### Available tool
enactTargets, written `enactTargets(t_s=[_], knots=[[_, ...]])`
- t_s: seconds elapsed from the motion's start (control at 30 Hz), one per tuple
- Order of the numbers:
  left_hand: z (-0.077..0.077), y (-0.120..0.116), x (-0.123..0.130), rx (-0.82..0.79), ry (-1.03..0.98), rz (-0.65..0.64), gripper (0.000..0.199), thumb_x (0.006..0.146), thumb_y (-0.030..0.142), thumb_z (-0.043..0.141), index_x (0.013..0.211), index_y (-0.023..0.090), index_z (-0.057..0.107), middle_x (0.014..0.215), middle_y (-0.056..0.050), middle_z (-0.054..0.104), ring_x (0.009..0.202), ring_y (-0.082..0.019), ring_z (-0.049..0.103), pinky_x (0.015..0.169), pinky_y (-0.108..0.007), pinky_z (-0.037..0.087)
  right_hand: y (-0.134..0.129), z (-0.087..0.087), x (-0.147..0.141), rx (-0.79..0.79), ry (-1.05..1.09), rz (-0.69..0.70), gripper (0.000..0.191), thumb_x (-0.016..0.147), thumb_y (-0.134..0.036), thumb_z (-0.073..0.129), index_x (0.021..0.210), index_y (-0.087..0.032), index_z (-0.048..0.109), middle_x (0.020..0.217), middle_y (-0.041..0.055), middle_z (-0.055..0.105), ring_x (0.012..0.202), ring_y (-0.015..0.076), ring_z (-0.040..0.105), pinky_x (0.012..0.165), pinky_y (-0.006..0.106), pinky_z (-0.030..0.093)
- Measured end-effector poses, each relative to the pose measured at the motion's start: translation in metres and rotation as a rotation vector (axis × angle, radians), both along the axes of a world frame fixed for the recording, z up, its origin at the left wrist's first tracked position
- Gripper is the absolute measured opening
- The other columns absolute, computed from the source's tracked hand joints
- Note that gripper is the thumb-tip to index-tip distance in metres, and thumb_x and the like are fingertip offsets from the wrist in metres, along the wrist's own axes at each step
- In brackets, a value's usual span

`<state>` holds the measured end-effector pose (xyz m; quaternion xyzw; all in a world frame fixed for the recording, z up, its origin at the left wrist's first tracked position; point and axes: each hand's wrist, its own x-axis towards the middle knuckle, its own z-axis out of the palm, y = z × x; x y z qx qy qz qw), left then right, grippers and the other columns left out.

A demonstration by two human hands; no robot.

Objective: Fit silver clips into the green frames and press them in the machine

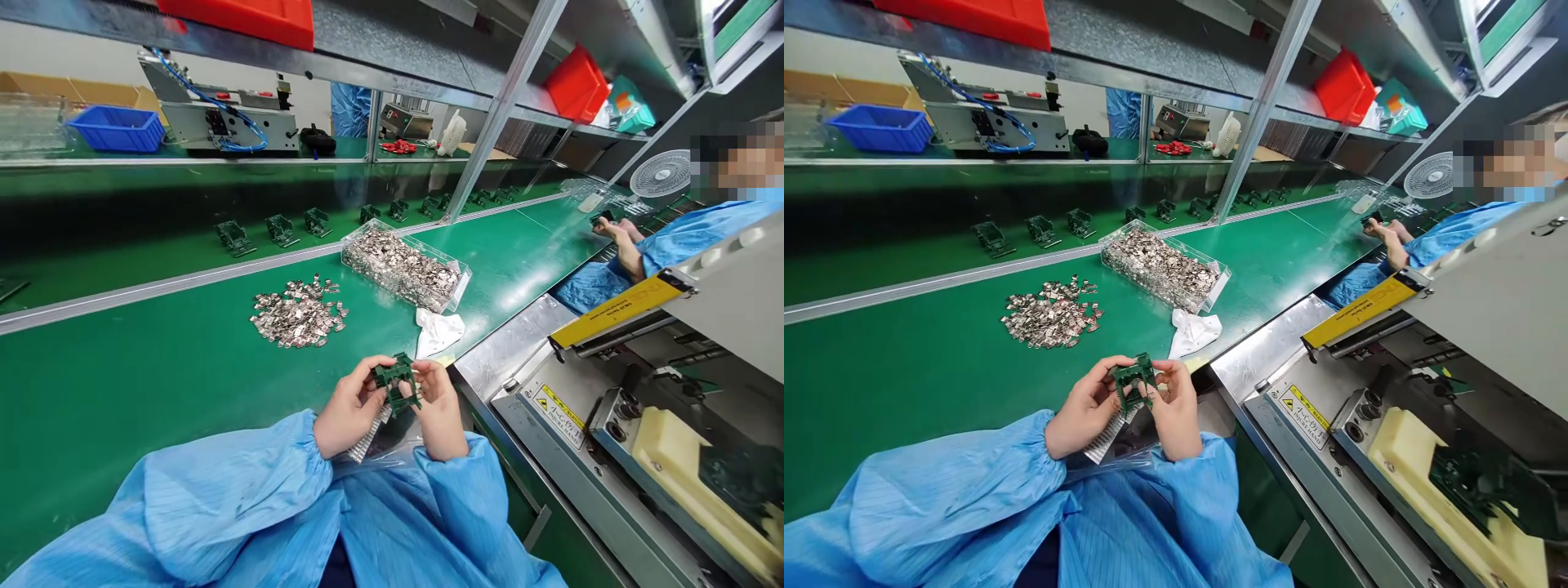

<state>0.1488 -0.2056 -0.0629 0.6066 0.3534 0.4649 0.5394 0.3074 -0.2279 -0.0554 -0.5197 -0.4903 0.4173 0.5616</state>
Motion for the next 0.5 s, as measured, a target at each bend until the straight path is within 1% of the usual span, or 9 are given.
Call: enactTargets(t_s=[0.07, 0.13, 0.17, 0.2, 0.3, 0.37, 0.4, 0.43, 0.5], knots=[[0.008, -0.001, -0.002, -0.018, 0.033, -0.004, 0.037, 0.089, 0.027, 0.057, 0.125, 0.021, 0.052, 0.106, -0.008, 0.066, 0.099, -0.022, 0.063, 0.083, -0.03, 0.052, -0.011, 0.009, 0.013, 0.07, -0.112, 0.072, 0.053, 0.081, -0.033, 0.071, 0.128, -0.025, 0.049, 0.133, 0.0109, 0.053, 0.113, 0.0241, 0.055, 0.084, 0.034, 0.05], [0.022, -0.005, -0.001, -0.013, 0.12, -0.092, 0.037, 0.087, 0.024, 0.057, 0.123, 0.021, 0.053, 0.104, -0.008, 0.067, 0.098, -0.023, 0.064, 0.083, -0.031, 0.053, -0.027, 0.02, 0.026, 0.176, -0.256, 0.121, 0.07, 0.081, -0.031, 0.073, 0.142, -0.028, 0.04, 0.147, 0.0094, 0.042, 0.13, 0.0269, 0.044, 0.095, 0.038, 0.046], [0.031, -0.006, 0.002, 0.004, 0.174, -0.171, 0.035, 0.087, 0.022, 0.057, 0.122, 0.021, 0.054, 0.104, -0.007, 0.068, 0.098, -0.022, 0.065, 0.083, -0.031, 0.053, -0.036, 0.026, 0.033, 0.227, -0.315, 0.138, 0.072, 0.08, -0.031, 0.075, 0.143, -0.029, 0.04, 0.146, 0.0088, 0.043, 0.132, 0.0276, 0.042, 0.099, 0.039, 0.044], [0.041, -0.007, 0.006, 0.029, 0.222, -0.268, 0.035, 0.087, 0.021, 0.056, 0.122, 0.021, 0.055, 0.105, -0.007, 0.068, 0.098, -0.022, 0.065, 0.084, -0.031, 0.053, -0.045, 0.032, 0.041, 0.267, -0.354, 0.143, 0.071, 0.079, -0.032, 0.077, 0.142, -0.029, 0.042, 0.143, 0.0084, 0.048, 0.13, 0.028, 0.044, 0.1, 0.04, 0.044], [0.07, 0.0, 0.034, 0.092, 0.282, -0.609, 0.046, 0.086, 0.021, 0.059, 0.131, 0.022, 0.05, 0.112, -0.008, 0.068, 0.096, -0.021, 0.067, 0.082, -0.03, 0.054, -0.079, 0.045, 0.073, 0.279, -0.373, 0.079, 0.064, 0.076, -0.038, 0.08, 0.133, -0.028, 0.053, 0.128, 0.0084, 0.06, 0.116, 0.0276, 0.057, 0.097, 0.041, 0.048], [0.084, 0.009, 0.069, 0.125, 0.261, -0.803, 0.057, 0.085, 0.024, 0.063, 0.139, 0.023, 0.044, 0.114, -0.01, 0.068, 0.097, -0.021, 0.068, 0.079, -0.03, 0.056, -0.108, 0.047, 0.103, 0.246, -0.328, -0.078, 0.065, 0.072, -0.045, 0.082, 0.129, -0.026, 0.057, 0.124, 0.0099, 0.063, 0.111, 0.0291, 0.06, 0.095, 0.042, 0.05], [0.09, 0.013, 0.091, 0.171, 0.242, -0.847, 0.059, 0.083, 0.025, 0.065, 0.139, 0.023, 0.044, 0.114, -0.011, 0.068, 0.098, -0.022, 0.069, 0.079, -0.031, 0.057, -0.125, 0.047, 0.12, 0.248, -0.303, -0.212, 0.066, 0.07, -0.047, 0.083, 0.128, -0.025, 0.058, 0.123, 0.011, 0.063, 0.111, 0.0303, 0.06, 0.095, 0.044, 0.051], [0.094, 0.015, 0.117, 0.241, 0.219, -0.853, 0.057, 0.082, 0.027, 0.067, 0.136, 0.022, 0.048, 0.114, -0.011, 0.068, 0.1, -0.024, 0.068, 0.08, -0.032, 0.057, -0.143, 0.046, 0.137, 0.271, -0.281, -0.39, 0.067, 0.069, -0.048, 0.083, 0.127, -0.024, 0.058, 0.124, 0.0118, 0.063, 0.113, 0.0314, 0.06, 0.097, 0.046, 0.05], [0.1, 0.011, 0.175, 0.427, 0.151, -0.798, 0.047, 0.079, 0.028, 0.07, 0.125, 0.02, 0.059, 0.117, -0.013, 0.068, 0.106, -0.027, 0.066, 0.088, -0.038, 0.056, -0.179, 0.043, 0.17, 0.364, -0.246, -0.829, 0.067, 0.07, -0.043, 0.083, 0.128, -0.022, 0.057, 0.128, 0.0123, 0.06, 0.12, 0.032, 0.056, 0.104, 0.051, 0.044]])
